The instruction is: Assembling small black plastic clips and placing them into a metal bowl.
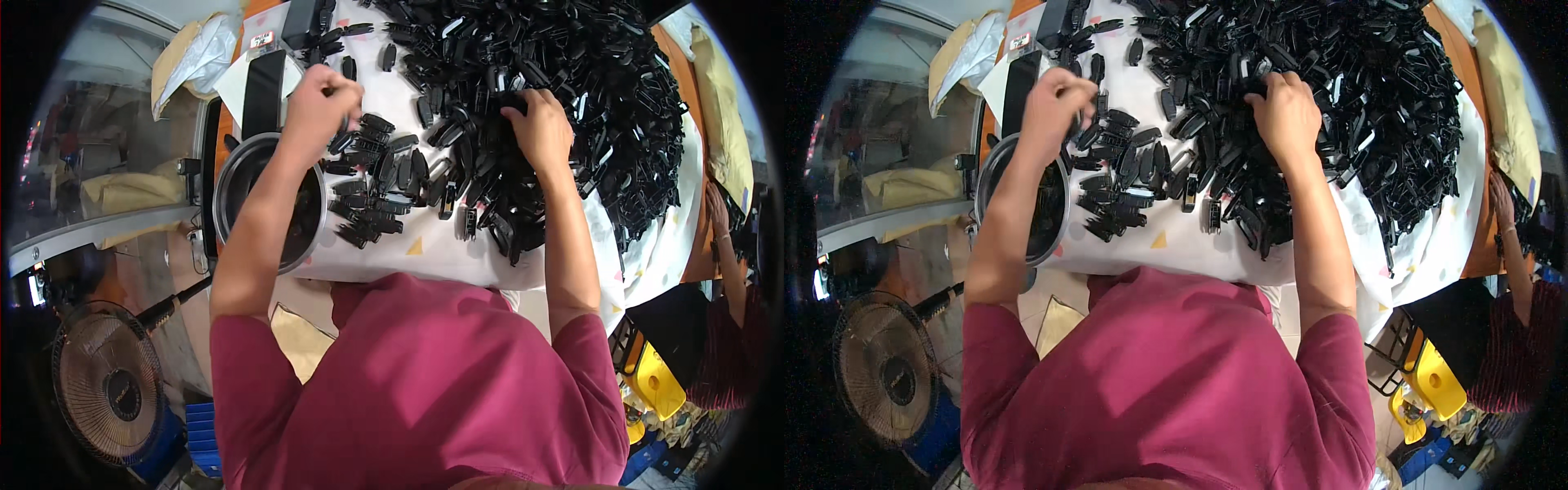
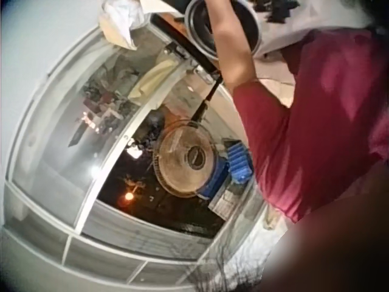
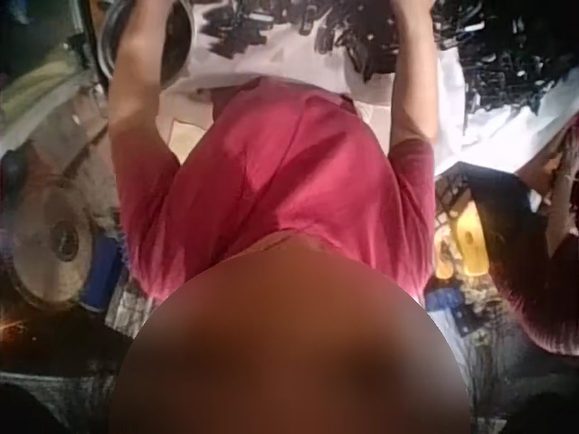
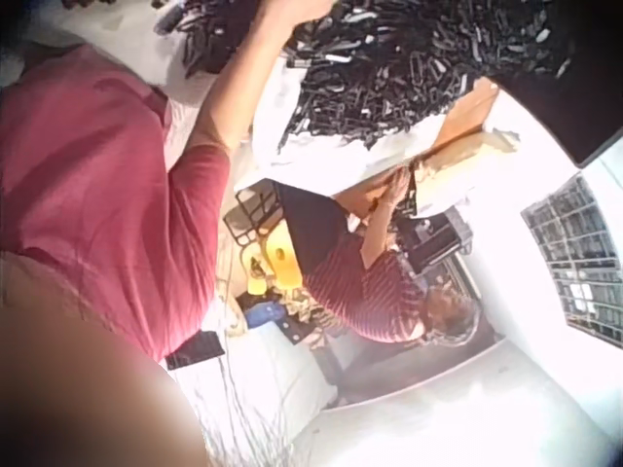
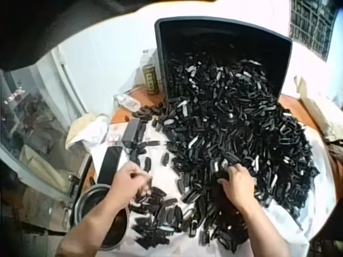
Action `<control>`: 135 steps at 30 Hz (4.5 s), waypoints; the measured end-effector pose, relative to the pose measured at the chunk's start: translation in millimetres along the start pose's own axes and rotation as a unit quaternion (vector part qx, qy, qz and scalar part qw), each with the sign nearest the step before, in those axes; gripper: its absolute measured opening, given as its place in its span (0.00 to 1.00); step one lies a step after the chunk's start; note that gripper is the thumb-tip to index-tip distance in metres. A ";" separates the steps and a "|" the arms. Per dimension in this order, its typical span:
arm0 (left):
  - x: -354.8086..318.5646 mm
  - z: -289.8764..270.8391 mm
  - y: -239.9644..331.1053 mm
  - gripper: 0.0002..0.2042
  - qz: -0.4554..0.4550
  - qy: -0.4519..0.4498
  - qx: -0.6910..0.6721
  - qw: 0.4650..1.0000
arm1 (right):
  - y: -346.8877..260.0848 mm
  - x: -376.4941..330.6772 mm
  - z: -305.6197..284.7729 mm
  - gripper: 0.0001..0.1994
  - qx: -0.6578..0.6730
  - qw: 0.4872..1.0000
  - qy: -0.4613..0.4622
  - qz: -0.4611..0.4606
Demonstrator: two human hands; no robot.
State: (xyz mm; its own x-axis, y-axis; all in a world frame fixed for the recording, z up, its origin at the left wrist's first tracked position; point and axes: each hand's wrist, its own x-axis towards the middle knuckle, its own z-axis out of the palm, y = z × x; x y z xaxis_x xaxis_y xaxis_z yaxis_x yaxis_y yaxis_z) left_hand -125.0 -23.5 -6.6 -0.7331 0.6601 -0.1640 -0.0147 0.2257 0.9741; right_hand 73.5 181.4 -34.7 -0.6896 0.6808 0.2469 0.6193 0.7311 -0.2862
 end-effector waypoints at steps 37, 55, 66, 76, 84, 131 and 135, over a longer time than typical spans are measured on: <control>-72.5 65.9 61.5 0.13 0.110 -0.212 0.010 0.971 | -47.2 -70.7 -86.9 0.17 0.332 0.905 0.119 -0.238; -96.3 89.1 23.0 0.14 0.009 -0.161 -0.200 0.966 | -60.9 -98.2 -65.2 0.18 0.424 0.905 -0.004 -0.035; -102.5 37.2 1.0 0.15 0.025 -0.117 -0.294 0.948 | -100.3 -90.3 -32.8 0.11 0.609 0.764 -0.196 0.084; -103.5 -85.1 -25.6 0.12 0.049 0.075 0.474 0.876 | -5.9 -30.4 -16.9 0.13 -0.063 0.996 -0.051 -0.029; -29.5 -2.7 -10.7 0.06 0.292 -0.035 0.524 0.799 | -19.8 -32.5 -13.9 0.09 0.093 0.994 0.053 0.007; -71.9 65.8 30.9 0.15 0.313 -0.124 0.113 0.935 | -45.2 -76.6 -76.6 0.16 0.289 0.933 0.051 -0.209; -81.4 84.0 9.3 0.15 0.041 -0.174 -0.194 0.965 | -58.2 -86.1 -70.7 0.17 0.343 0.926 0.076 -0.140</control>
State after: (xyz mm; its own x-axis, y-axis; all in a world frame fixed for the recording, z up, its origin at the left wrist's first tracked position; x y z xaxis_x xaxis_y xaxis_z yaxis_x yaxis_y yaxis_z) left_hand -8.4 -14.9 2.8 -0.4708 0.8802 -0.0602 -0.2688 -0.0782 0.9600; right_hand 123.3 83.3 26.1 -0.6935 0.5054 0.5134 0.0043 0.7155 -0.6986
